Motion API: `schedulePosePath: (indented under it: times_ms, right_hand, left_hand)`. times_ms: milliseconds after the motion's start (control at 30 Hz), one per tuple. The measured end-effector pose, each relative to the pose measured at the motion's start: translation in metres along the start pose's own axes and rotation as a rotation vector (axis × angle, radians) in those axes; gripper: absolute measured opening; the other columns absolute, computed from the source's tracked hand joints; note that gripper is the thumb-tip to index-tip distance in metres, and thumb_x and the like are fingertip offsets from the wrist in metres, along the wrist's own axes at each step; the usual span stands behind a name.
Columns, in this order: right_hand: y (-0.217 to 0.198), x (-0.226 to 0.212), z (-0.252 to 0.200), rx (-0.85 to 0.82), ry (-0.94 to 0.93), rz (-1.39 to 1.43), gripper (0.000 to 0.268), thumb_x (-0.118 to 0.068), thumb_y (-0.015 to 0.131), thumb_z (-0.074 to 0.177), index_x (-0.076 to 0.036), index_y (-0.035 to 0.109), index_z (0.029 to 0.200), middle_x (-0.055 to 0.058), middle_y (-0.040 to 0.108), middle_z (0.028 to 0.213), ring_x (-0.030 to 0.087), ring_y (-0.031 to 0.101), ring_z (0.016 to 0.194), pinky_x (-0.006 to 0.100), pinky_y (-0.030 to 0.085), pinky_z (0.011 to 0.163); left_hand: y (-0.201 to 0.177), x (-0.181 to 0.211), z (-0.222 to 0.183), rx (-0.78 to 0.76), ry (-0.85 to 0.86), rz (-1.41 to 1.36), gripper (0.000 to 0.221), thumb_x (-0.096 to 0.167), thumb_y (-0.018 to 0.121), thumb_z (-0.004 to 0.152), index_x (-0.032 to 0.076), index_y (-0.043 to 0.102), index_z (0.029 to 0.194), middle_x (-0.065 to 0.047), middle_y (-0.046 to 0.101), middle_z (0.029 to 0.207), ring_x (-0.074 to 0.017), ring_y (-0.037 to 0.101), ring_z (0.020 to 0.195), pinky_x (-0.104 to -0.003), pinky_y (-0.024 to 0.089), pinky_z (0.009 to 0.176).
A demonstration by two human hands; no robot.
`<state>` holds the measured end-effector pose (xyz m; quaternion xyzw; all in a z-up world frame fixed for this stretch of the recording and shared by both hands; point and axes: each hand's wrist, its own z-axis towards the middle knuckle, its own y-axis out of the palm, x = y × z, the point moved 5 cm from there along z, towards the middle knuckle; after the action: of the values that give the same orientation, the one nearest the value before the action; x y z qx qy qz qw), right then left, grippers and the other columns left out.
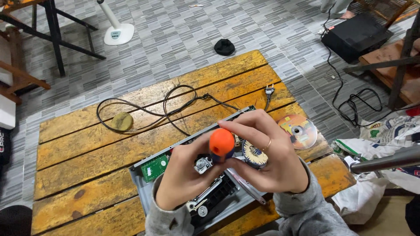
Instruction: Repairing the internal components of a DVD player using a screwdriver
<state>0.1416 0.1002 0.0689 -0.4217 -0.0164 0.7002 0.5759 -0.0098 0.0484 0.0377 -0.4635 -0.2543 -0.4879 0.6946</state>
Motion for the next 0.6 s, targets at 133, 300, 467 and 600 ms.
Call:
schedulePosePath:
  times_ms: [133,300,467,600]
  right_hand:
    - [0.004,-0.002,0.002,0.02,-0.069,-0.072,0.054,-0.032,0.068,0.092,-0.004,0.053,0.136,0.013,0.062,0.117,0.028,0.061,0.105,0.041,0.049,0.096]
    - [0.001,-0.006,0.004,0.033,-0.035,-0.014,0.05,-0.024,0.071,0.091,-0.003,0.054,0.133,0.013,0.064,0.112,0.028,0.061,0.1,0.04,0.05,0.092]
    - [0.0,-0.004,0.002,0.028,-0.045,-0.019,0.047,-0.024,0.068,0.093,-0.003,0.053,0.132,0.013,0.065,0.112,0.029,0.061,0.101,0.041,0.05,0.093]
    - [-0.002,-0.004,0.001,0.02,-0.063,-0.032,0.048,-0.026,0.069,0.092,-0.003,0.054,0.131,0.013,0.065,0.111,0.03,0.062,0.102,0.042,0.051,0.093]
  left_hand:
    - [0.001,-0.01,-0.005,0.139,0.066,0.201,0.067,0.046,0.075,0.082,0.011,0.053,0.135,-0.005,0.074,0.119,-0.0158,0.08,0.092,-0.026,0.062,0.079]
    - [0.005,0.005,0.005,-0.098,0.043,-0.04,0.063,0.023,0.065,0.089,-0.002,0.043,0.142,-0.017,0.062,0.137,-0.0288,0.064,0.127,-0.038,0.049,0.106]
    - [0.004,0.008,0.005,-0.146,0.045,-0.14,0.05,0.025,0.056,0.1,-0.001,0.043,0.141,-0.012,0.068,0.121,-0.0221,0.069,0.104,-0.034,0.054,0.095]
    - [0.005,0.006,0.004,-0.144,0.049,-0.112,0.051,0.028,0.056,0.099,-0.001,0.045,0.141,-0.011,0.067,0.123,-0.0211,0.07,0.1,-0.032,0.053,0.091]
